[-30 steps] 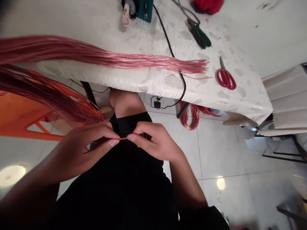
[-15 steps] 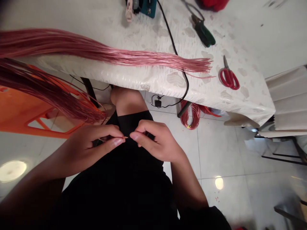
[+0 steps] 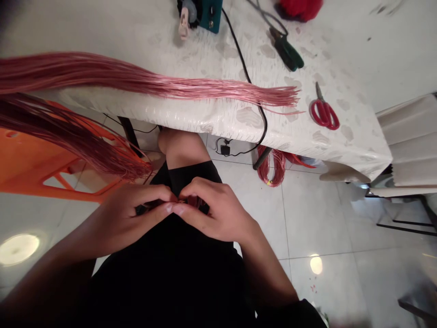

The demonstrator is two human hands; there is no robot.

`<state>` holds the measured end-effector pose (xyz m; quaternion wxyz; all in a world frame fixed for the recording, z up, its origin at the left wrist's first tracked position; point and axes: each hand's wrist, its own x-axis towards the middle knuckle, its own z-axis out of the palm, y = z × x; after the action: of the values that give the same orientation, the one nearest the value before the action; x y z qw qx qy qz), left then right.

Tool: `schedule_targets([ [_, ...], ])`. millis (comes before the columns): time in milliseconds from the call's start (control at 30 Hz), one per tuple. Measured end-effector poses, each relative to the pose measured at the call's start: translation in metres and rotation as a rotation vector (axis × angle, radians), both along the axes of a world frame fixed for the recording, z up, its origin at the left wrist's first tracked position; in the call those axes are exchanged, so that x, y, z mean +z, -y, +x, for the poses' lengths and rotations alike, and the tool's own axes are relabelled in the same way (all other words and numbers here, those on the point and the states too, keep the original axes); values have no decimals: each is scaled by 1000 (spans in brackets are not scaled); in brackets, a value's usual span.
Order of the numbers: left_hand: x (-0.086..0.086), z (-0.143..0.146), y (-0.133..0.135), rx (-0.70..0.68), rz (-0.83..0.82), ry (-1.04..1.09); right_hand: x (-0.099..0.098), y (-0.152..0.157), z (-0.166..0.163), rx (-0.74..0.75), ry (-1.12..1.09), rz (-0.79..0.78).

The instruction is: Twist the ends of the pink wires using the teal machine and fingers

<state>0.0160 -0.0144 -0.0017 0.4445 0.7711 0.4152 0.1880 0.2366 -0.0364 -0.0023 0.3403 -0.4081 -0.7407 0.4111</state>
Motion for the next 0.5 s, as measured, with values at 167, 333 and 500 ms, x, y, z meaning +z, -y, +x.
schedule_targets([
  [167,-6,-3,1,-76,3,-100,-5,0,-4,47,130,18],
  [333,-2,-8,1,-156,-137,-114,-13,1,-7,86,46,-48],
  [500,8,-12,-1,-205,-208,-96,-15,2,-12,93,-200,-78],
])
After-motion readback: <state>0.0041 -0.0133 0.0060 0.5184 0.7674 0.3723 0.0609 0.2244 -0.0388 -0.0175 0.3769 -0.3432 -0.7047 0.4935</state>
